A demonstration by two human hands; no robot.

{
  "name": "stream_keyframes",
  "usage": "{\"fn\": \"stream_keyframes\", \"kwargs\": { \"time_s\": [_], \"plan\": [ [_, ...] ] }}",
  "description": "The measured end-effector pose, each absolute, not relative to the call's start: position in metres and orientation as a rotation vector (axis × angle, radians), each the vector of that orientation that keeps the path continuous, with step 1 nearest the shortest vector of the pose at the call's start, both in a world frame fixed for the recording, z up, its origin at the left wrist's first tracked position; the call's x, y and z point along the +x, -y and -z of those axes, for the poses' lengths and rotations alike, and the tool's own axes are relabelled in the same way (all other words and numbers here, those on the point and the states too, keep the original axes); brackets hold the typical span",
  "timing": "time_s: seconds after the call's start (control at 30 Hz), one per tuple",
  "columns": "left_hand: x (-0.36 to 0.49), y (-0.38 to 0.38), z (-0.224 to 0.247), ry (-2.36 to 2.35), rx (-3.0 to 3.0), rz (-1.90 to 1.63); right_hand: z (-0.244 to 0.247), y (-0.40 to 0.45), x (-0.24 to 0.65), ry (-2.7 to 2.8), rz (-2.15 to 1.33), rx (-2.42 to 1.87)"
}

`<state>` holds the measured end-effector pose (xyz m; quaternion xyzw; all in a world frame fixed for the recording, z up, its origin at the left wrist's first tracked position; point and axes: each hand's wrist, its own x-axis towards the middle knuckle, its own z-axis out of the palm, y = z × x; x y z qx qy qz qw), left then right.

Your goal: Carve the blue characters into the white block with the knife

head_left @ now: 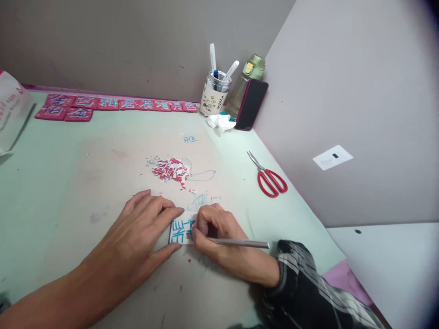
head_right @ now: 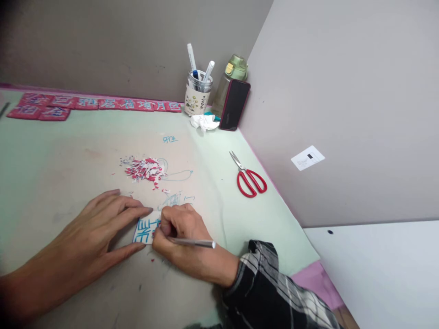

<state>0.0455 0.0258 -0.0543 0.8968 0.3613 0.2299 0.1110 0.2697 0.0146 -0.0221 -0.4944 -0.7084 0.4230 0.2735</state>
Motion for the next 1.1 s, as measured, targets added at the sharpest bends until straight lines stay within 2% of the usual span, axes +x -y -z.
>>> {"fn": "stream_keyframes", "kwargs": {
  "time_s": [0.9,1.1],
  "plan": [
    [0.0511,-0.0225,0.0557,-1.161,2.631,-0.692,0.0204,-0.0104,0.2692,1.913,-1.121,-1.326],
    [0.0509,-0.0216,0.0559,-1.179,2.615,-0.73,0.0235,-0.0107,0.2699,2.014,-1.003,-1.224]
  ]
}}
